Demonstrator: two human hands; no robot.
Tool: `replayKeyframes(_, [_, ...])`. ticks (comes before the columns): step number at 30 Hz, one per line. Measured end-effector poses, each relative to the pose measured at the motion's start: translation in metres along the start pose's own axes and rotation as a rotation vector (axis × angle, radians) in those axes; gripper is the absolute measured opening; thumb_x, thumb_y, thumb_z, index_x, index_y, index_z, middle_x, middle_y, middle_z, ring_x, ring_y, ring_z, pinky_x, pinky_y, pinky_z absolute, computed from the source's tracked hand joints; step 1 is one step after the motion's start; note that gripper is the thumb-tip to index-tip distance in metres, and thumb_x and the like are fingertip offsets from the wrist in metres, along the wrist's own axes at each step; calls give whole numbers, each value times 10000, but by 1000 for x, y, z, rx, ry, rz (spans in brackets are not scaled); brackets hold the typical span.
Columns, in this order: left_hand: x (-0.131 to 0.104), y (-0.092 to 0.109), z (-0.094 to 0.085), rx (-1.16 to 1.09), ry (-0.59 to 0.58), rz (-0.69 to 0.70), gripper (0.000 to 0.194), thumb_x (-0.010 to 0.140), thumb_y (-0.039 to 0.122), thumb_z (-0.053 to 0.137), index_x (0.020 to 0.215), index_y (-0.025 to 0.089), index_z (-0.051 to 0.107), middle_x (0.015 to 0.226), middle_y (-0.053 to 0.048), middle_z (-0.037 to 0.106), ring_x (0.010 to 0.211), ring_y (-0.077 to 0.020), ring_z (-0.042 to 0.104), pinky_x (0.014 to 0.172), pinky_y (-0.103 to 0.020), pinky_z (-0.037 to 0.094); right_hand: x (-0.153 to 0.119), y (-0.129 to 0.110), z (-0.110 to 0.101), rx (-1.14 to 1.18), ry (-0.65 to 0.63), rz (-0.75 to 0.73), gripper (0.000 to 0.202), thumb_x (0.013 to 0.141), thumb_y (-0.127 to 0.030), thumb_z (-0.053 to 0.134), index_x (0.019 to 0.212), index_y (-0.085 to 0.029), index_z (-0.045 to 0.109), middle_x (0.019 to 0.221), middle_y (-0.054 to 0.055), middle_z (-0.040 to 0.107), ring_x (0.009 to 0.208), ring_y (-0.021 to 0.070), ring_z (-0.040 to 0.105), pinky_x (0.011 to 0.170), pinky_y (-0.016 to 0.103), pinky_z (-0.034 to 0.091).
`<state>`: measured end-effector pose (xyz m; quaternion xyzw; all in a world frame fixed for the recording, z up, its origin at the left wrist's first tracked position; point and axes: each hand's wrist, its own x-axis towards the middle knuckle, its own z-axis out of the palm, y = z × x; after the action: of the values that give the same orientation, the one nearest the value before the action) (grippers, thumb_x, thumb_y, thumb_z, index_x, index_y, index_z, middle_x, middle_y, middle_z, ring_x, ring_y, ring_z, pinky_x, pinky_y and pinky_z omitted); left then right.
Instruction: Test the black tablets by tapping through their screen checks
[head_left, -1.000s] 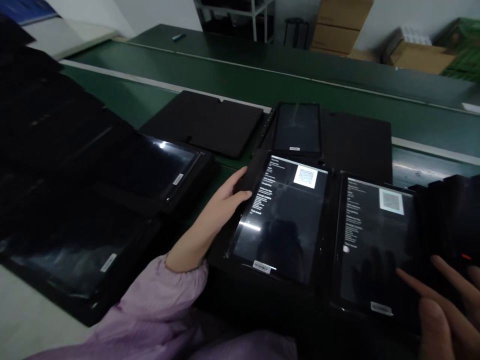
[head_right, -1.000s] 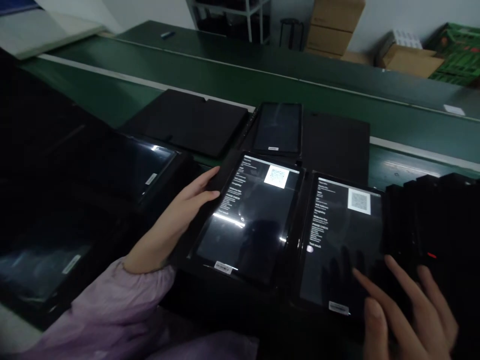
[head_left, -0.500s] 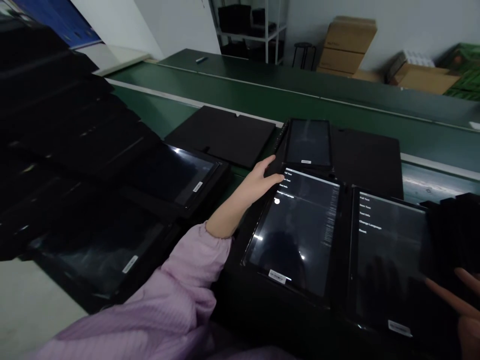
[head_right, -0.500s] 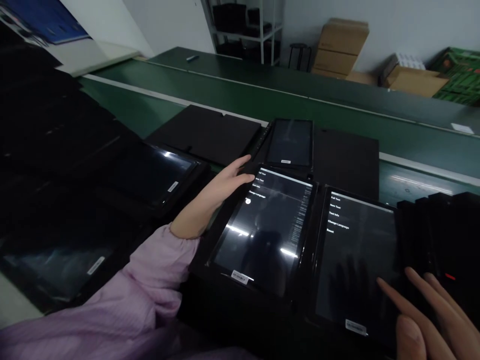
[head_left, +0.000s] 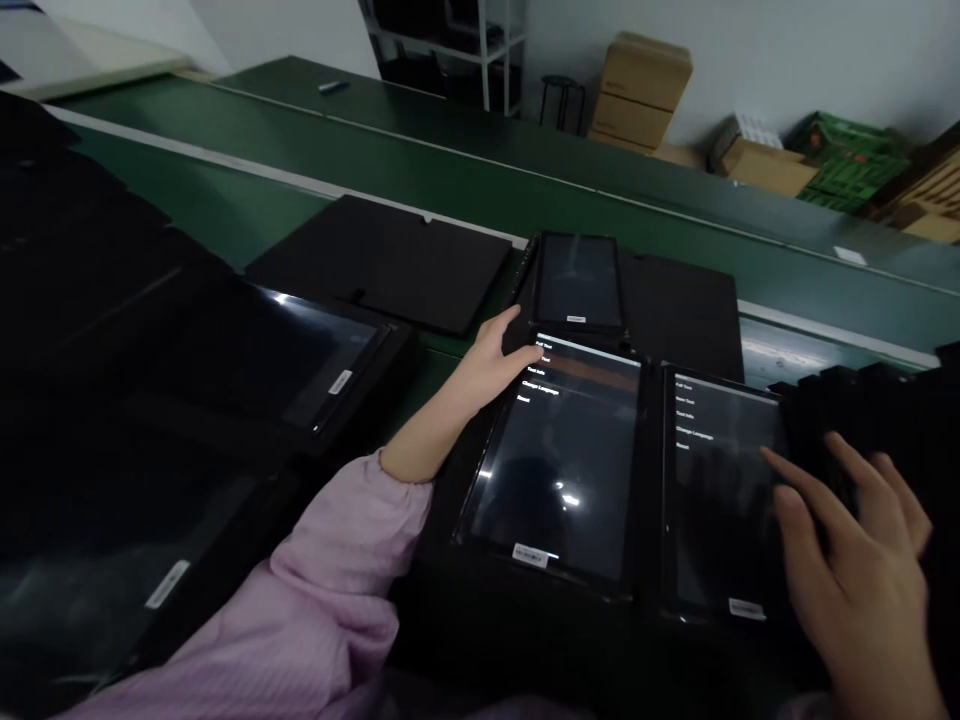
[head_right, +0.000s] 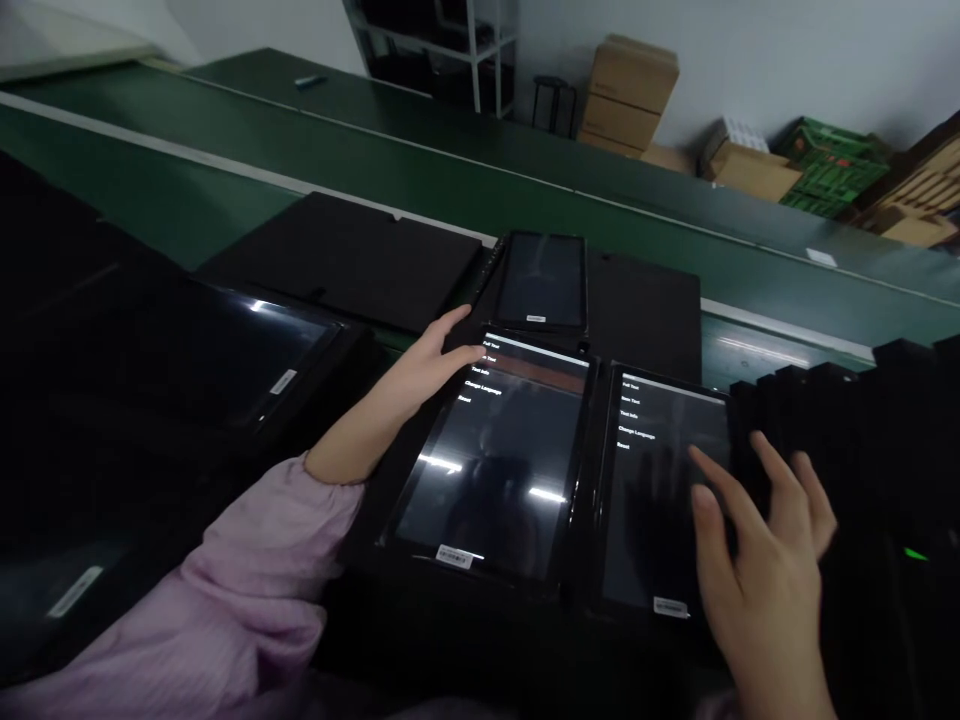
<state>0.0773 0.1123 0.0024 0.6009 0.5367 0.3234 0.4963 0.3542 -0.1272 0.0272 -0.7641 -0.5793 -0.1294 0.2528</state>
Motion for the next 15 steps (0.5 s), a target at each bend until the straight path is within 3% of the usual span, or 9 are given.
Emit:
replayKeyframes(4, [0,-6,0,-68,4,-33,770,916,396,702,1635,216,496,1768,-134,404,1656,-336,354,1376,-488,255,29,8,21,4,-111,-60,647,1114,-640,348,1319,-202,778,1695,201,428,1663,496,205,1285,782,234])
replayKeyframes(8, [-1,-12,-1,-134,-14,-30,731,930,416,696,1624,269,523,1664,-128,543,1589,-362,458,1341,-538,329,38,11,36,54,-178,-5,742,1114,-669,268,1337,-166,767,1731,218,360,1671,487,173,1296,775,205])
replayKeyframes(12, [-6,-11,-4,-167,-47,-60,762,929,427,703,1647,263,503,1568,-136,627,1496,-378,562,1311,-560,379,29,7,21,46,-121,35,739,1109,-672,271,1309,-184,788,1716,186,410,1674,487,159,1285,775,252])
replayKeyframes(15, [-10,-5,-6,-175,-48,-114,770,933,436,706,1657,279,495,1558,-126,636,1447,-386,604,1292,-564,413,15,4,7,29,-65,93,662,1111,-651,323,1293,-226,797,1703,144,452,1656,471,237,1266,771,309])
